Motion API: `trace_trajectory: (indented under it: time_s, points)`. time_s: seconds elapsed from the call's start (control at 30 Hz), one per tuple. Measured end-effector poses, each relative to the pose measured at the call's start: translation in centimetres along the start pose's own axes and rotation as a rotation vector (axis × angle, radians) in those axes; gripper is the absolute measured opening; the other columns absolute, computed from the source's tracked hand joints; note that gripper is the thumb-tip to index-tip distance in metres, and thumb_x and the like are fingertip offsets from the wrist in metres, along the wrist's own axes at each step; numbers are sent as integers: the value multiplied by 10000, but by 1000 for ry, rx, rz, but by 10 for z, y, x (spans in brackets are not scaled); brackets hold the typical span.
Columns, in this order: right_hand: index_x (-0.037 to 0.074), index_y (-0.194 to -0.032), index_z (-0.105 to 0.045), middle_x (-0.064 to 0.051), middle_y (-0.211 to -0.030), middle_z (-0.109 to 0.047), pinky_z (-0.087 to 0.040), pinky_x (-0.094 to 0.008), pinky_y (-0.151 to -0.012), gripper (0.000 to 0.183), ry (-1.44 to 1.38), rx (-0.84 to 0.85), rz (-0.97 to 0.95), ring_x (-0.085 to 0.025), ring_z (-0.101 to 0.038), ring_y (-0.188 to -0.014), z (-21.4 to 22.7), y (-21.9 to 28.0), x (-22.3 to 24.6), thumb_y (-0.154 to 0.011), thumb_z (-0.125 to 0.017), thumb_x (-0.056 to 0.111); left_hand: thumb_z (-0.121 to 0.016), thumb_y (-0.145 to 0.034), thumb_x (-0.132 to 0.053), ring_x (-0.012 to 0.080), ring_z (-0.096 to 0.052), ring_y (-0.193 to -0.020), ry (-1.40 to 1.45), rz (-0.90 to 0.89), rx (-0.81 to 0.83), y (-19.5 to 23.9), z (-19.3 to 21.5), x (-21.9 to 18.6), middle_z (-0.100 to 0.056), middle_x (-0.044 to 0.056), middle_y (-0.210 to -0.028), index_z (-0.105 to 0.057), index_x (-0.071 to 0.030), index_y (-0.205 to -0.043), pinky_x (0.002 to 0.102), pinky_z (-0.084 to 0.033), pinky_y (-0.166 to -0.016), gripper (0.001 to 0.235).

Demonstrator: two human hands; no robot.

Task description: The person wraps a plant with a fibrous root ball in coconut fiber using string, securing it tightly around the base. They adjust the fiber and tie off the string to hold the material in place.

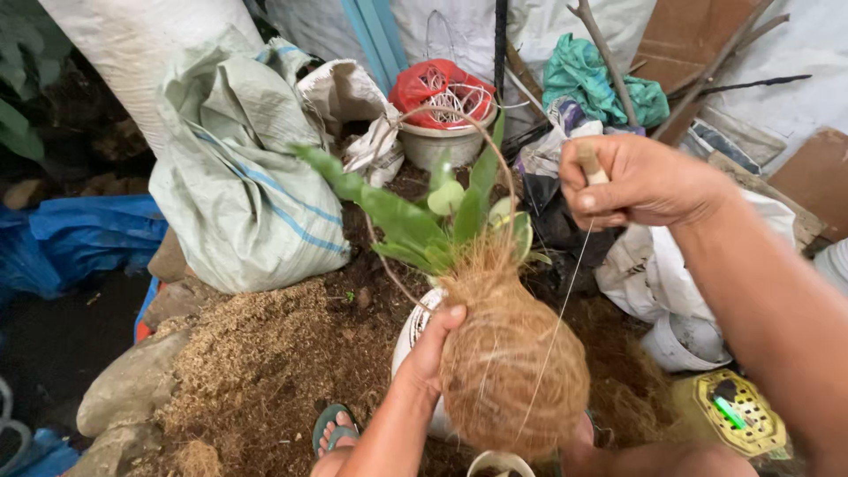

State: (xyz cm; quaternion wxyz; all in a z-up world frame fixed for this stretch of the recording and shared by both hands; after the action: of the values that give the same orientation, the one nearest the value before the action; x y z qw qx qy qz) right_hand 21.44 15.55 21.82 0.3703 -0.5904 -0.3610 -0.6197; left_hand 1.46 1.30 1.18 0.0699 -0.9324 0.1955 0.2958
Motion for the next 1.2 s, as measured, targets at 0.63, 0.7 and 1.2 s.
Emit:
trace_trajectory:
  time_s: [0.63, 0.7, 1.2]
  points:
    - [141, -1231, -582, -76, -1252, -682, -516, -430, -948, 308, -920, -1120, 54, -226, -644, -1111, -195, -10, -301, -928, -530, 124, -507, -893, -623, 328, -632, -1210, 438, -337, -136, -13, 9, -21, -648, 130, -1362, -585, -114, -1401, 527, -521, -1013, 724]
    - [96, -1075, -512, -117, -987, -673, -531, -437, -853, 117, -555, -1032, 220, -250, -641, -913, -204, 15, -297, -1040, -580, 186, -489, -869, -650, 336, -644, -1188, 392, -307, -162, -15, 12, -24, -663, 135, -1338, -593, -119, -1381, 543, -527, -981, 745]
    - [104, -968, -627, 15, -813, -752, -528, -331, -619, 194, 683, 283, -285, -121, -686, -723, -120, 30, 15, -880, -737, 238, -552, -914, -479, 300, -702, -1117, 104, -6, -208, -16, 31, -3, -692, 200, -1281, -586, -21, -1381, 455, -582, -953, 656]
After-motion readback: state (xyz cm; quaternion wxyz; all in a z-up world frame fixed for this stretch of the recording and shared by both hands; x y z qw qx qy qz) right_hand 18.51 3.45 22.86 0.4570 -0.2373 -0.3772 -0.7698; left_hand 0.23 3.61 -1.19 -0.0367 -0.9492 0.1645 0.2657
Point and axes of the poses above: each hand's wrist, its own y-axis away from the middle knuckle, its own z-axis out of the back of the hand, x = y × z, the point moved 3 cm from there along -y, towards the middle knuckle
